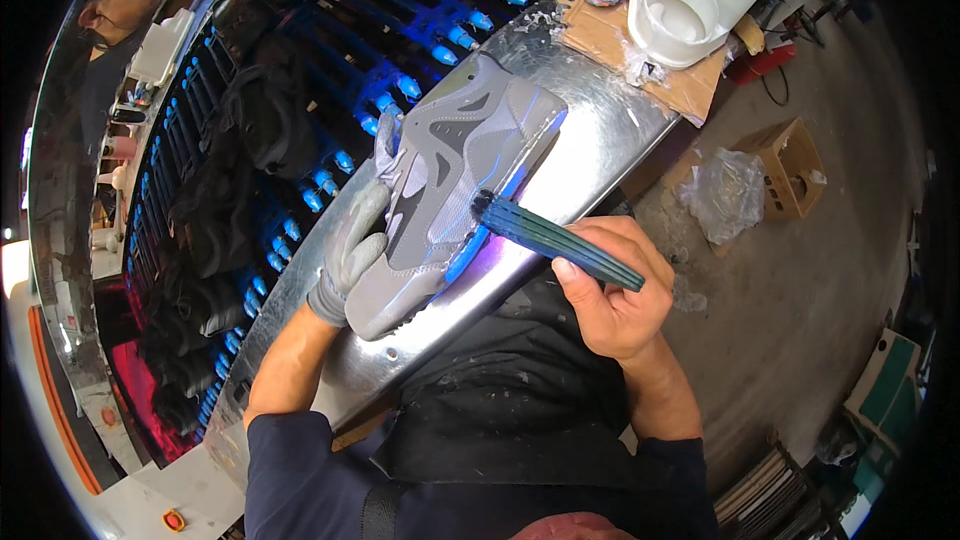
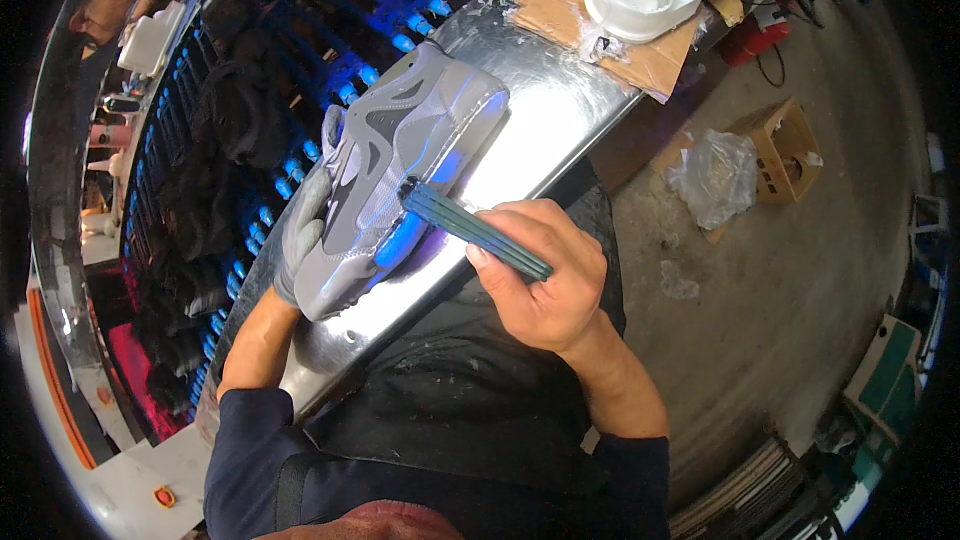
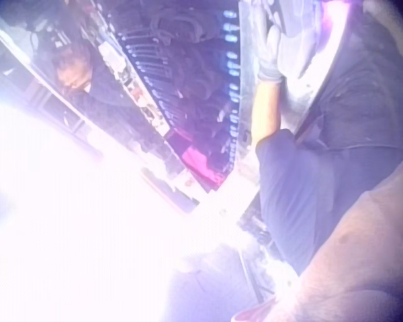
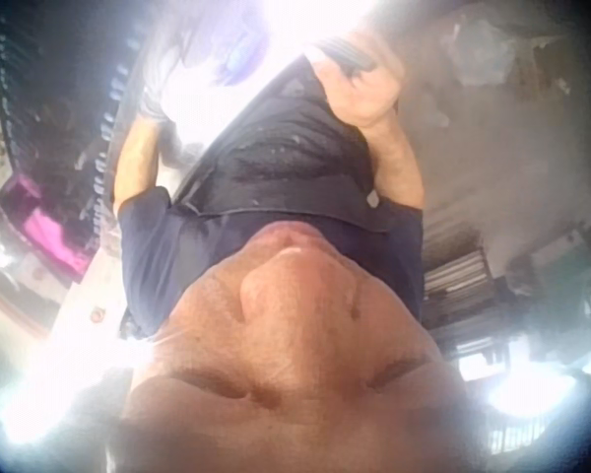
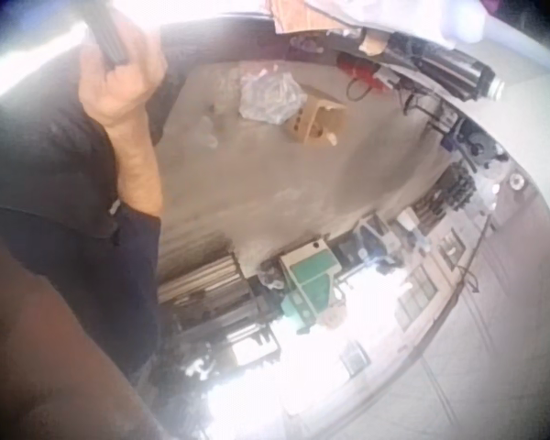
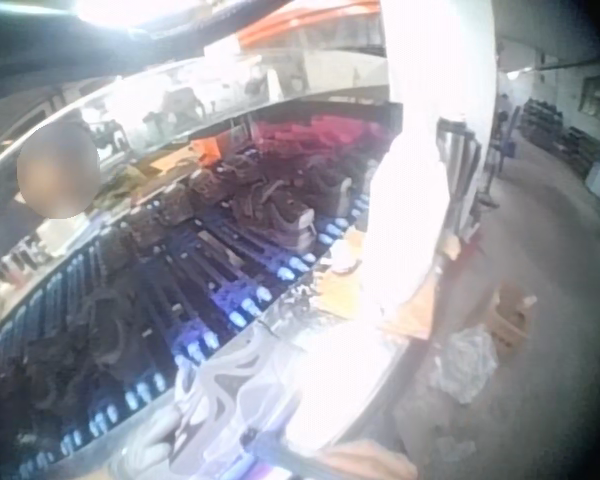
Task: The person uses a blue brush to scrub the upper and side panels of a grey sneaker held in the left hand. The person repeatedly dips the brush into a white liquid container and continues scrubbing different areas of the shoe on a metal workbench.
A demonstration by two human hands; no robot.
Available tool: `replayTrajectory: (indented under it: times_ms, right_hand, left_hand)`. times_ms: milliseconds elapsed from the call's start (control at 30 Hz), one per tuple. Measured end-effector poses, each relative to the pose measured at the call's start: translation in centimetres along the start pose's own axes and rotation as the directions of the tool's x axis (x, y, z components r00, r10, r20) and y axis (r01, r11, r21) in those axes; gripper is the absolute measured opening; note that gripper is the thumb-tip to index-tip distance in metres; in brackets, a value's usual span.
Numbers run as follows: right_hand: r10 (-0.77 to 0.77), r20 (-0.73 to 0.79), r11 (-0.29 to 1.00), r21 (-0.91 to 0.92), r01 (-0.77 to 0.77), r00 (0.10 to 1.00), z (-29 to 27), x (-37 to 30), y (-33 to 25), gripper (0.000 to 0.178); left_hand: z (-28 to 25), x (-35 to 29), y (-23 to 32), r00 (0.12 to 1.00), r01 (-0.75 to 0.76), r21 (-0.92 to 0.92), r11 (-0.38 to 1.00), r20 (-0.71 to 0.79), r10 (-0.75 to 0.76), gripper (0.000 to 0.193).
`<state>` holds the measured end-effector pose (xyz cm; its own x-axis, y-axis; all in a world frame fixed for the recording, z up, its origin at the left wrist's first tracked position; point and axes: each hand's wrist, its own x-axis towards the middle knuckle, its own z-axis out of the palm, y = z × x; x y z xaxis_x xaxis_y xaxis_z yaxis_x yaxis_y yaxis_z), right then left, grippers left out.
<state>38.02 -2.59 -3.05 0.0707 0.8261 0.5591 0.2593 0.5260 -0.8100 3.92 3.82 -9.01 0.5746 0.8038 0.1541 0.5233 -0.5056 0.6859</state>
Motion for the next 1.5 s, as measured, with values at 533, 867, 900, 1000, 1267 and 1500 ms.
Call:
replayTrajectory:
  times_ms: [533,867,900,1000,1267,1500]
  right_hand:
    - [0.032,-0.065,0.994,-0.100,-0.039,0.997,-0.6,1.4,0.5,0.020]
    - [-0.029,-0.037,0.976,-0.218,0.020,0.999,-1.3,3.6,0.3,0.017]
    - [-0.045,-0.035,0.971,-0.238,0.035,0.998,-1.3,3.7,0.3,0.017]
    - [-0.021,-0.041,0.969,-0.247,0.010,0.999,-1.2,4.1,0.1,0.017]
    - [0.449,-0.216,0.835,0.446,-0.321,0.867,0.2,1.8,3.7,0.014]
    - [0.639,-0.166,0.581,0.744,-0.330,0.751,3.0,-0.3,7.3,0.018]
  left_hand:
    - [0.0,0.4,-0.5,0.999,-0.044,0.046,0.998,0.017,0.043,0.052]
    - [-0.5,0.3,-1.2,0.892,-0.420,0.315,0.851,-0.027,0.451,0.046]
    - [-1.1,1.1,0.7,0.990,-0.134,0.111,0.985,-0.022,0.138,0.039]
    - [-1.0,1.3,0.9,0.932,-0.350,0.249,0.903,-0.002,0.362,0.035]
    - [-0.4,0.3,2.0,0.937,-0.268,0.318,0.909,-0.132,0.323,0.027]
    - [-1.3,-4.3,-1.3,0.933,-0.291,0.280,0.915,-0.131,0.336,0.037]
